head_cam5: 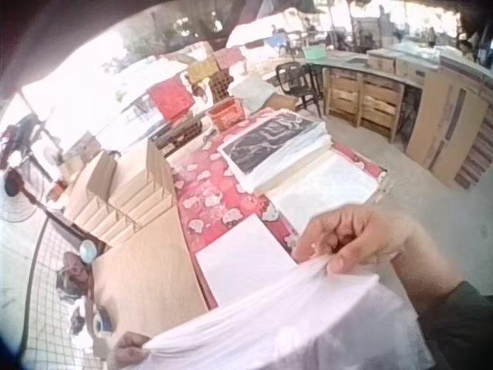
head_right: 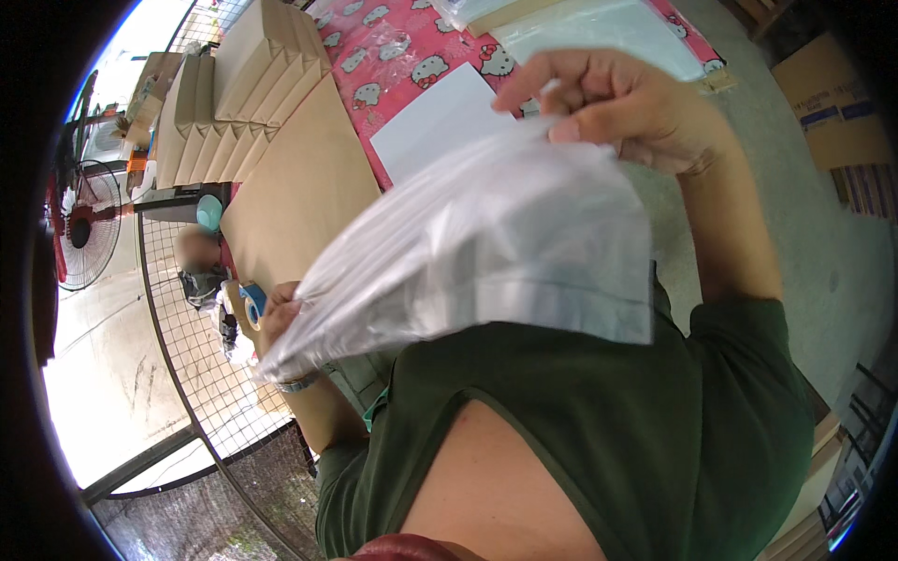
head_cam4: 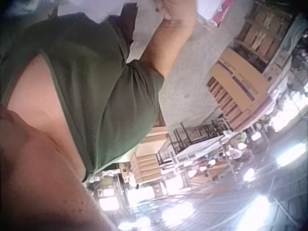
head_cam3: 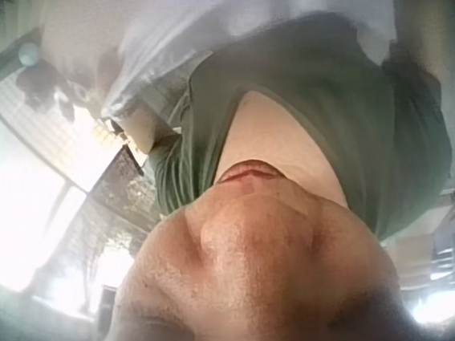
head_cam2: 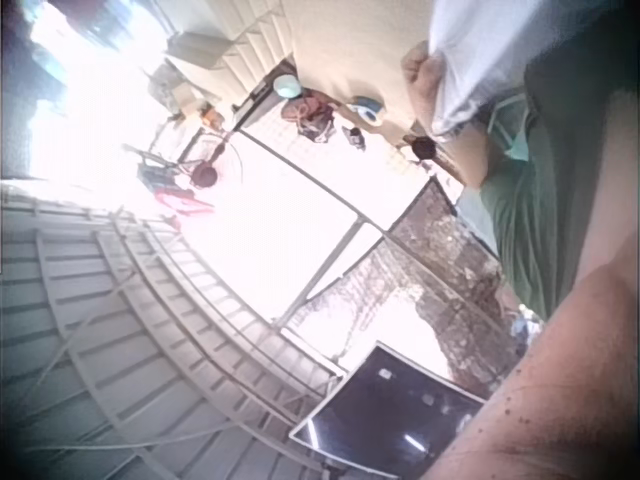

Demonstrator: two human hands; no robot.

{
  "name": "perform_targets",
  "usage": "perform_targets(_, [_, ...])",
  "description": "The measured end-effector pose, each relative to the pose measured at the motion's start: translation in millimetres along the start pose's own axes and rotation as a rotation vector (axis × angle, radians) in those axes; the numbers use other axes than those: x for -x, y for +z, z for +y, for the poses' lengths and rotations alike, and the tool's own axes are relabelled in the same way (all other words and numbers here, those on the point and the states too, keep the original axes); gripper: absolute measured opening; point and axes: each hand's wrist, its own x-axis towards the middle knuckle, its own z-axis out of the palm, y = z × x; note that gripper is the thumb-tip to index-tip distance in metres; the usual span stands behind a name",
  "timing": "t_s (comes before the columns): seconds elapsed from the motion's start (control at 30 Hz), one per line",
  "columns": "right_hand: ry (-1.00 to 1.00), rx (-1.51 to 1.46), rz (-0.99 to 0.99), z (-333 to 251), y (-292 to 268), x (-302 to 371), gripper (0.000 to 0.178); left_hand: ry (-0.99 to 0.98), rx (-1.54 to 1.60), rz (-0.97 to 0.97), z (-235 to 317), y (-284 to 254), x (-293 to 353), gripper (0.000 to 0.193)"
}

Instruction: The person repeatedly places black and white notebooks into clear plastic sleeves at a table. They handle each notebook one at a time, insert it into a sleeve, and set the packaged item aside. The process continues throughout the clip.

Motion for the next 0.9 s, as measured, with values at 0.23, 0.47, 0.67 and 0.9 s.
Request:
perform_targets(0.23, [0.2, -0.273, 0.068, 64.5, -13.6, 9.9, 0.035, -0.105, 0.065, 0.118, -40.9, 12.6, -14.0, 0.018])
perform_targets(0.47, [-0.036, 0.021, 0.157, 24.0, -6.7, -9.0, 0.032, 0.129, 0.189, 0.019, -27.9, 5.7, -13.9, 0.028])
perform_targets(0.67, [-0.132, -0.11, 0.385, 35.0, -1.0, -48.6, 0.024, 0.336, 0.544, -0.203, -16.0, -17.2, -63.8, 0.051])
perform_targets(0.9, [-0.102, -0.069, 0.355, 30.5, -9.3, -75.7, 0.02, 0.428, 0.325, -0.104, -13.1, -38.3, -95.0, 0.048])
